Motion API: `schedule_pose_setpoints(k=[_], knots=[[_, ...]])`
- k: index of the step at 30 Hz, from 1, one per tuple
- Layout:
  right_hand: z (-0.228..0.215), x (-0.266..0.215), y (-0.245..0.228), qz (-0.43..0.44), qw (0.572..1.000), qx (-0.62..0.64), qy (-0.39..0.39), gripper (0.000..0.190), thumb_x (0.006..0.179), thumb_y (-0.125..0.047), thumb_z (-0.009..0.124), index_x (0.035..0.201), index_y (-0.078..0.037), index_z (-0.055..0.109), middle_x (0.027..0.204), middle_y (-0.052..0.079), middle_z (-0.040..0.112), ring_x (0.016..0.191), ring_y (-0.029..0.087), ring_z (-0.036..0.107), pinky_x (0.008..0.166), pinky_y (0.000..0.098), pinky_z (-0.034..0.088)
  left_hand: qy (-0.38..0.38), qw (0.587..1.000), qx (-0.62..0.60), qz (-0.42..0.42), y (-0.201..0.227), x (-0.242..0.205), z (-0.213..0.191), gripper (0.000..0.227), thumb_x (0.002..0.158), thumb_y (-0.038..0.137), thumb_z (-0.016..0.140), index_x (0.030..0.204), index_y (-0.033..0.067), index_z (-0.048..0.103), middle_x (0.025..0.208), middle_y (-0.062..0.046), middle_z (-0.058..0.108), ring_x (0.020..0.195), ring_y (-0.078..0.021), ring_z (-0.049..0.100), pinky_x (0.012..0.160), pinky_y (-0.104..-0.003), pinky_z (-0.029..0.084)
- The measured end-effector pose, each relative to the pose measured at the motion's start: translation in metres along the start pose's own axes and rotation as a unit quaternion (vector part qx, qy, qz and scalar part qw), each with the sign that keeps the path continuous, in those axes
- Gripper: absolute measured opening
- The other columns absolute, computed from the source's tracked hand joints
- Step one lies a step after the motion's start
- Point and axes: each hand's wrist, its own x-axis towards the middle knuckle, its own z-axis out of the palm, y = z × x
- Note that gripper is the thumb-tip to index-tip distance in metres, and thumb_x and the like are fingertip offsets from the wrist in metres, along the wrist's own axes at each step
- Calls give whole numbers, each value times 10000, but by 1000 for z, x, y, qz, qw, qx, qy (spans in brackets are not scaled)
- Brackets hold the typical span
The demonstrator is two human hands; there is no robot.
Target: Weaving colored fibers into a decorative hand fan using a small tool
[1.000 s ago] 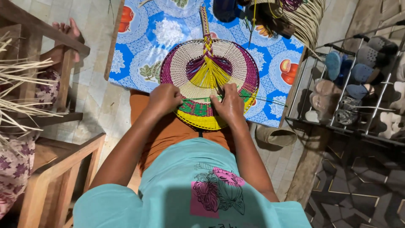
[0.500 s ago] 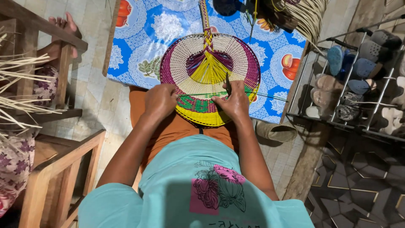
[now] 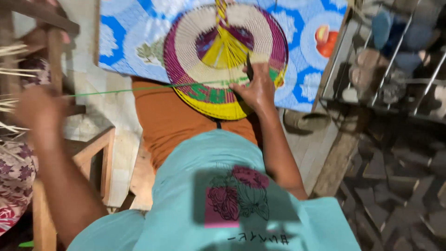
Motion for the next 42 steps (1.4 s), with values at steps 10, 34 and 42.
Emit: schedule_pose_setpoints(k=[10, 34, 42], knots=[[-31, 0, -16, -2, 997, 80, 0, 343, 742, -309, 727, 960, -146, 517, 967, 59, 435, 825, 226, 565, 614, 344, 441, 136, 902, -238, 332, 23, -27, -39, 162, 980, 9, 502, 1066, -112, 564, 989, -234, 559, 883, -357, 527, 778, -450, 430], [-73, -17, -91, -103, 898, 420, -79, 179, 875, -239, 550, 907, -81, 628, 658, -20, 459, 592, 77, 414, 545, 214, 299, 282, 710, 484, 425, 249, -200, -92, 163, 647, -43, 497, 694, 66, 608, 643, -118, 541, 599, -255, 470, 544, -369, 333], [-87, 21, -105, -121, 865, 260, -412, 275, 853, -250, 614, 665, -55, 659, 452, -6, 409, 462, 68, 305, 444, 224, 240, 177, 394, 789, 436, 312, -233, -14, 107, 886, 158, 533, 802, 123, 589, 666, -3, 591, 557, -152, 461, 578, -318, 376]])
